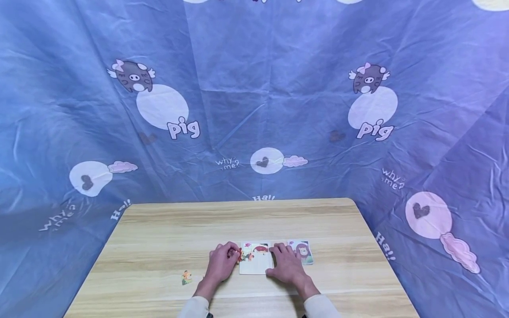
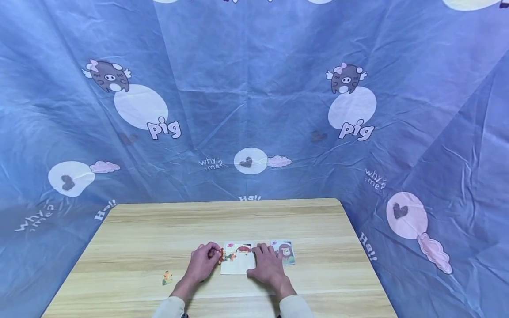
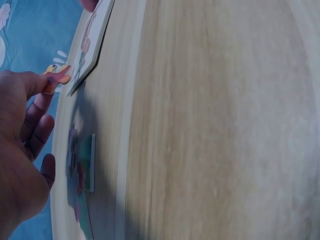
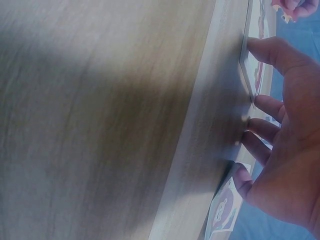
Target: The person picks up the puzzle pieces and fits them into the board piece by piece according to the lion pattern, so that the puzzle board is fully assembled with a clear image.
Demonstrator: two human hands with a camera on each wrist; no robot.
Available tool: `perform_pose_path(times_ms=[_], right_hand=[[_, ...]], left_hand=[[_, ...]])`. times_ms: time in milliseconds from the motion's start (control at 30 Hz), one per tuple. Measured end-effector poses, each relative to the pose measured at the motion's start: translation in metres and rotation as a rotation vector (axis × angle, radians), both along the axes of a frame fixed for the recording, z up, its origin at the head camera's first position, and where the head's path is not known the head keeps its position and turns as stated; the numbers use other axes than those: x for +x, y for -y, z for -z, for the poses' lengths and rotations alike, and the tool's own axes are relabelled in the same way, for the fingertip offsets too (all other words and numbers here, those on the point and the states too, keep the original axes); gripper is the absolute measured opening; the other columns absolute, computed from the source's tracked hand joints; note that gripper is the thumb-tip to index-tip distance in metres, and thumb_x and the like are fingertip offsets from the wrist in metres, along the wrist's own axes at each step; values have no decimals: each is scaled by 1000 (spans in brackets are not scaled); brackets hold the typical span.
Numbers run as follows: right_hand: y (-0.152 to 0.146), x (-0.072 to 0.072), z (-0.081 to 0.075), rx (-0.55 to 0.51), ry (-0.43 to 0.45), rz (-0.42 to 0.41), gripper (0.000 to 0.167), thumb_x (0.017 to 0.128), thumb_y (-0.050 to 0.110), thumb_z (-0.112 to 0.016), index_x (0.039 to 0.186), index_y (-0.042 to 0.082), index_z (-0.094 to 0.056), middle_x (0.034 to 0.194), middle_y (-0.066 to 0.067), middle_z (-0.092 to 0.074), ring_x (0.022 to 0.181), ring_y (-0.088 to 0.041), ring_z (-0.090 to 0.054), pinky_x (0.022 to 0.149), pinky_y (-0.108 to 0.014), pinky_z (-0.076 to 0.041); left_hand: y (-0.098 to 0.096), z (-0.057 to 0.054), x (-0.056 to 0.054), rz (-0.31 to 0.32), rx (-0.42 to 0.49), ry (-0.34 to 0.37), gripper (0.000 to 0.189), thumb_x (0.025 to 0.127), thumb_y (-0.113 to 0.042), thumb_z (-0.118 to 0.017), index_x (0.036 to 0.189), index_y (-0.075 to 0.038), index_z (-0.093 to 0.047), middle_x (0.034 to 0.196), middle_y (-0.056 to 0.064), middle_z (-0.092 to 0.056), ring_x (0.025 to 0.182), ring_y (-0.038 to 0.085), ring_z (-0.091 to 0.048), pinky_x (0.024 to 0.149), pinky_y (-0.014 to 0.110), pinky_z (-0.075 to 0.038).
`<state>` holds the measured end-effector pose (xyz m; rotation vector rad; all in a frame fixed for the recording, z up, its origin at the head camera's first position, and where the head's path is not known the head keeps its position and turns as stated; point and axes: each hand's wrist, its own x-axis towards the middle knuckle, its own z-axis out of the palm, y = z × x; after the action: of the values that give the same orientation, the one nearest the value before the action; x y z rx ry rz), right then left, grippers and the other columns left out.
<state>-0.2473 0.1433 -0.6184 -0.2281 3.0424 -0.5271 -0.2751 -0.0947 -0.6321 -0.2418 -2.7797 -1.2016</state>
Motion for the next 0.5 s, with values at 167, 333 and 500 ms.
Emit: perform_pose_path(times_ms=[167, 333, 500], right_hand=[[0, 0, -2, -1, 0, 4, 74, 65, 50, -77, 129, 18, -57, 137, -9, -51, 123, -34, -48, 104, -70, -25], [1, 1, -3, -6, 4, 2, 74, 65, 49, -78, 129, 18, -57, 137, -9, -51, 123, -34, -48, 103, -70, -25], [2, 1, -3, -5, 3, 2, 74, 64, 49, -78, 128, 17, -57, 136, -9, -52, 122, -34, -48, 102, -70, -27]], left_hand=[[-6, 0, 0, 2, 3, -17, 9, 84, -24, -69, 87, -31, -65, 67, -19, -54, 71, 3, -43, 79, 33, -31], [-12, -1, 1, 23, 17, -26, 9, 83, -23, -70, 86, -29, -65, 68, -20, -55, 69, 1, -43, 80, 34, -31], [-18, -2, 2, 44, 42, 0, 8, 84, -23, -70, 86, -29, -65, 70, -20, -58, 71, 1, -46, 84, 36, -31]])
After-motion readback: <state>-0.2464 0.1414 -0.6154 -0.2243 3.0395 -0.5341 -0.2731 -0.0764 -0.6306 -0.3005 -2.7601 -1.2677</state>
